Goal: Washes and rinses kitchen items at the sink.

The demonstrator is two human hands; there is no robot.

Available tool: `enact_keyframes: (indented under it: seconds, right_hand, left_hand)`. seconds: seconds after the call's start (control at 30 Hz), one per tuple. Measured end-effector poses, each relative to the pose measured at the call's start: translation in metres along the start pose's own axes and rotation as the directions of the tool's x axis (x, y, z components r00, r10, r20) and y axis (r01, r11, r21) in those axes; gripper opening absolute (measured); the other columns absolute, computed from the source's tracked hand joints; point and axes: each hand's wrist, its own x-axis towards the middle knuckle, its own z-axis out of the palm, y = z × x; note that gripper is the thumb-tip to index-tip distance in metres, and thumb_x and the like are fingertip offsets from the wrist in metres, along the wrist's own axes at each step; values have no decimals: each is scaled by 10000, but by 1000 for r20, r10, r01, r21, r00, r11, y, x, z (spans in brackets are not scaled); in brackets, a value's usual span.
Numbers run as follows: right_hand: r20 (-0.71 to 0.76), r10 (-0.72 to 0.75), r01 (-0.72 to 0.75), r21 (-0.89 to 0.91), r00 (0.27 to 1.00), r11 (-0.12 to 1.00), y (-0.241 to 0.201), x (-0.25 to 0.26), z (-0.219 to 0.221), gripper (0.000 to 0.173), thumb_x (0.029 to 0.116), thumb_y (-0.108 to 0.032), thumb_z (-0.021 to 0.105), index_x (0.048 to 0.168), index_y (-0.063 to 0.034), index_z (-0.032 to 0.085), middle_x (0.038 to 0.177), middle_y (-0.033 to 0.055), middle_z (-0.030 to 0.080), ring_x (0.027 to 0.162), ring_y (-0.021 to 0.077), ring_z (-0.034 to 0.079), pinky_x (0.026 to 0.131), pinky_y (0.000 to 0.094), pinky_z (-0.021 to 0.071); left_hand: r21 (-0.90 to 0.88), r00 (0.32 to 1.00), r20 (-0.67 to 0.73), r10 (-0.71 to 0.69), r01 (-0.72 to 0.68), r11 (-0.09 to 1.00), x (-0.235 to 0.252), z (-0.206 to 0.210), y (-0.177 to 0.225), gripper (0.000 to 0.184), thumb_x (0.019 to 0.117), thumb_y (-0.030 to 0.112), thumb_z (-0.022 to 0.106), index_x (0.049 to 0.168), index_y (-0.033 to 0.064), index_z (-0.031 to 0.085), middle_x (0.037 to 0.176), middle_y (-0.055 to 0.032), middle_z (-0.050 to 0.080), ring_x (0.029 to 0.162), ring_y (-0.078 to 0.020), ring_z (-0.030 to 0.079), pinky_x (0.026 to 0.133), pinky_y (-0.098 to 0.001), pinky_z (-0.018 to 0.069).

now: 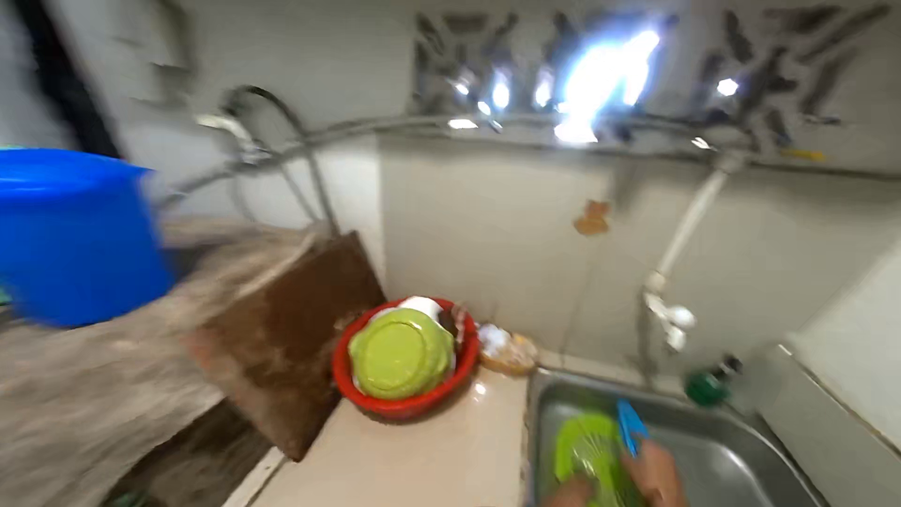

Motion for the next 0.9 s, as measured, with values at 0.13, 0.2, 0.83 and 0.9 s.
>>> enact_keyframes:
  seconds: [0.13, 0.2, 0.83, 0.9]
  right_hand:
    - [-79, 210, -170, 356, 974, 919, -17, -26, -56, 438, 1015, -211, 597, 1409, -21, 591, 1264, 231, 676, 1175, 372, 652, 1029, 542, 496]
    - [-73, 256, -175, 553, 964, 815, -30, -40, -67, 470, 993, -176, 638, 1420, 4, 556, 1205, 228, 692, 1090, 339, 686, 980, 507, 531]
    - [86, 638, -589, -306, 765, 748, 171, -153, -57, 919, 867, -282, 737, 1628, -108, 251, 1388, 307, 576, 1290, 499, 543, 1115, 702, 315]
    - [66, 632, -594, -275, 772, 756, 170, -149, -58, 832, 882, -209, 700, 1611, -144, 307, 1363, 302, 595, 1264, 497, 566, 1089, 705, 347]
  left_hand:
    - [-444, 995, 80, 62, -20, 896, -21, -26, 45, 1013, 918, 436, 741, 1631, 19, 156, 1670, -224, 225, 1529, -310, 300, 1250, -457, 278]
    - [-498, 995, 41, 89, -57, 865, -28, -31, 72, 1151, 857, 404, 814, 1629, -3, 63, 1626, -245, 306, 1459, -277, 422, 1201, -421, 369]
    - [-939, 880, 10, -474, 171, 298, -22, -39, 50, 397, 1057, 55, 452, 1454, 34, 447, 1183, -177, 680, 886, -283, 728, 597, -398, 616]
    - [-931, 884, 32, -467, 196, 308, -20, -41, 51, 379, 1053, 63, 445, 1430, 21, 456, 1201, -187, 667, 897, -295, 725, 601, -419, 618]
